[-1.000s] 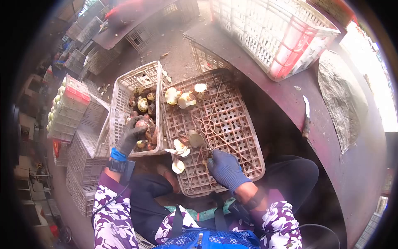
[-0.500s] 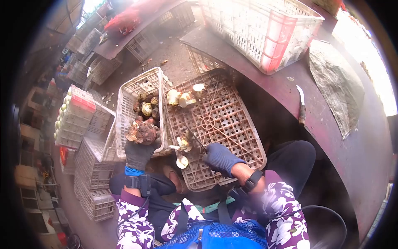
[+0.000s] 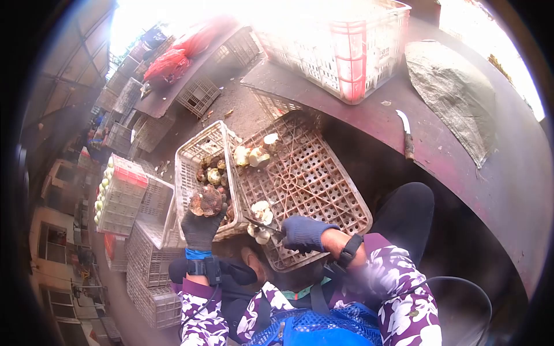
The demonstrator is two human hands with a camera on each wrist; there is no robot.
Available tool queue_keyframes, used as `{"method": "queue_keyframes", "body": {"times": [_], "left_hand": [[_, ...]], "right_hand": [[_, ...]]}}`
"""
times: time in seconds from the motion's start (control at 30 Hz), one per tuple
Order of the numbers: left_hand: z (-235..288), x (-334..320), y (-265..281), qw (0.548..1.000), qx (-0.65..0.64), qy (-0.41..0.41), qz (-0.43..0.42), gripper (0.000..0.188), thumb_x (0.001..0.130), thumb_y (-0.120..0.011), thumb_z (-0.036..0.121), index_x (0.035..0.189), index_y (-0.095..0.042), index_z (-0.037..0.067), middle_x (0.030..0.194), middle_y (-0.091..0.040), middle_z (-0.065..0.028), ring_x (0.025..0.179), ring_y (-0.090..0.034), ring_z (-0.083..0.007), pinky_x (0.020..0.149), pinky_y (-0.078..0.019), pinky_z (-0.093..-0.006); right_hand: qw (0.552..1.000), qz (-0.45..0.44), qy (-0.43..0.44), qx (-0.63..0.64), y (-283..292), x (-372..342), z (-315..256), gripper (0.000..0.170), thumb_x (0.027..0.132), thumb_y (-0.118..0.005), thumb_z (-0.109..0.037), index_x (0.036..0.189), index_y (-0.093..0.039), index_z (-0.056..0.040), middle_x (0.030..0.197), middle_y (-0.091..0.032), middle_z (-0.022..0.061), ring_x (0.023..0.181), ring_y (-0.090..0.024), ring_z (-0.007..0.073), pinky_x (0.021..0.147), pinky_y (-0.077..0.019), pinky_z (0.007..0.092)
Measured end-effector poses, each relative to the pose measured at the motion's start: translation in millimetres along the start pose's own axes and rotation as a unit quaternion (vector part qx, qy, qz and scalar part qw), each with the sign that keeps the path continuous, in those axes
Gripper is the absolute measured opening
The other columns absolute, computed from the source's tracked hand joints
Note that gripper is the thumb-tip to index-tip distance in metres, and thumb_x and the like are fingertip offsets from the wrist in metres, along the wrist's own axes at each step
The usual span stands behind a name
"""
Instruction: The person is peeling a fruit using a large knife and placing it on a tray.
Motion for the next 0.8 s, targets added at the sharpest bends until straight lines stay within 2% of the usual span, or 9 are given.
{"method": "queue_keyframes", "body": {"times": [0.07, 0.1, 0.13, 0.27, 0.57, 0.6, 0.7, 0.73, 0.8], "left_hand": [[-10.6, 5.3, 14.9, 0.998, -0.051, 0.038, -0.002, 0.045, 0.091, -0.050, 0.024, 0.132, -0.046, 0.007, 0.133, -0.047, -0.0156, 0.119, -0.049, -0.0357, 0.095, -0.0438, -0.0564], [-14.4, 6.2, 17.0, 0.997, -0.061, 0.030, -0.021, 0.045, 0.091, -0.051, 0.024, 0.133, -0.046, 0.007, 0.133, -0.048, -0.0154, 0.119, -0.049, -0.0358, 0.095, -0.0439, -0.0561], [-17.4, 7.4, 18.9, 0.997, -0.071, 0.020, -0.039, 0.046, 0.091, -0.051, 0.025, 0.133, -0.046, 0.007, 0.133, -0.048, -0.0153, 0.120, -0.049, -0.0359, 0.095, -0.0440, -0.0558], [-22.5, 13.3, 38.6, 0.999, -0.032, 0.008, 0.000, 0.053, 0.088, -0.059, 0.025, 0.136, -0.043, 0.010, 0.133, -0.050, -0.0127, 0.116, -0.053, -0.0337, 0.087, -0.0512, -0.0509], [-22.4, 20.2, 60.1, 0.997, -0.082, 0.002, 0.011, 0.053, 0.087, -0.063, 0.024, 0.134, -0.044, 0.009, 0.130, -0.051, -0.0136, 0.115, -0.053, -0.0299, 0.089, -0.0505, -0.0493], [-20.7, 20.0, 54.4, 0.995, -0.094, 0.007, 0.012, 0.052, 0.087, -0.063, 0.024, 0.134, -0.044, 0.009, 0.130, -0.051, -0.0137, 0.115, -0.054, -0.0293, 0.089, -0.0504, -0.0490], [-10.4, 13.2, 33.7, 0.994, -0.112, -0.012, -0.006, 0.041, 0.092, -0.058, 0.021, 0.129, -0.048, 0.005, 0.129, -0.052, -0.0098, 0.116, -0.052, -0.0264, 0.092, -0.0448, -0.0459], [-12.0, 13.8, 37.9, 0.996, -0.091, -0.008, 0.003, 0.042, 0.091, -0.059, 0.021, 0.128, -0.048, 0.004, 0.128, -0.053, -0.0103, 0.114, -0.053, -0.0258, 0.093, -0.0448, -0.0439], [-16.0, 15.7, 50.0, 0.999, -0.048, -0.001, 0.021, 0.044, 0.090, -0.061, 0.022, 0.127, -0.048, 0.003, 0.125, -0.054, -0.0112, 0.111, -0.054, -0.0248, 0.095, -0.0447, -0.0400]], "right_hand": [[0.998, 0.064, -0.012, -0.018, 6.7, 1.7, 1.9, 0.028, 0.076, -0.056, -0.021, 0.084, -0.065, 0.0038, 0.074, -0.065, 0.0217, 0.071, -0.066, 0.0336, 0.071, -0.0519, 0.0423], [0.995, 0.089, -0.018, -0.030, 7.6, 3.4, 2.6, 0.028, 0.075, -0.056, -0.021, 0.084, -0.065, 0.0037, 0.076, -0.065, 0.0221, 0.073, -0.066, 0.0342, 0.072, -0.0518, 0.0429], [0.980, 0.158, 0.036, -0.118, 8.1, 14.8, 10.2, 0.028, 0.075, -0.058, -0.023, 0.086, -0.067, 0.0017, 0.083, -0.065, 0.0237, 0.081, -0.065, 0.0366, 0.077, -0.0511, 0.0451], [0.973, 0.167, 0.012, -0.159, 4.6, 26.2, 17.3, 0.027, 0.076, -0.057, -0.023, 0.086, -0.068, 0.0003, 0.088, -0.065, 0.0248, 0.088, -0.064, 0.0385, 0.082, -0.0499, 0.0462], [0.978, 0.092, 0.012, -0.186, -19.5, 42.7, 7.6, 0.026, 0.076, -0.056, -0.020, 0.085, -0.067, 0.0015, 0.085, -0.065, 0.0263, 0.084, -0.065, 0.0394, 0.078, -0.0514, 0.0464], [0.992, 0.023, -0.006, -0.123, -18.6, 30.6, -3.1, 0.028, 0.076, -0.058, -0.022, 0.086, -0.067, 0.0020, 0.084, -0.064, 0.0264, 0.084, -0.065, 0.0393, 0.076, -0.0518, 0.0449], [0.997, -0.008, 0.064, -0.050, -39.8, 22.4, 4.2, 0.032, 0.076, -0.060, -0.025, 0.090, -0.066, 0.0024, 0.083, -0.064, 0.0263, 0.083, -0.065, 0.0395, 0.075, -0.0517, 0.0437], [0.995, 0.010, 0.079, -0.051, -41.1, 22.6, 6.7, 0.033, 0.077, -0.060, -0.026, 0.092, -0.065, 0.0028, 0.079, -0.065, 0.0238, 0.075, -0.066, 0.0350, 0.070, -0.0525, 0.0404], [0.999, 0.018, 0.008, 0.044, -23.6, 12.3, 9.6, 0.032, 0.079, -0.059, -0.026, 0.091, -0.065, 0.0031, 0.075, -0.065, 0.0216, 0.068, -0.066, 0.0301, 0.065, -0.0524, 0.0385]]}}
Point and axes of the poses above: each hand's wrist, its own x-axis towards the middle knuckle, its own y-axis out of the back of the hand, z = x × y, the point moved 5 cm from there along x, towards the middle knuckle
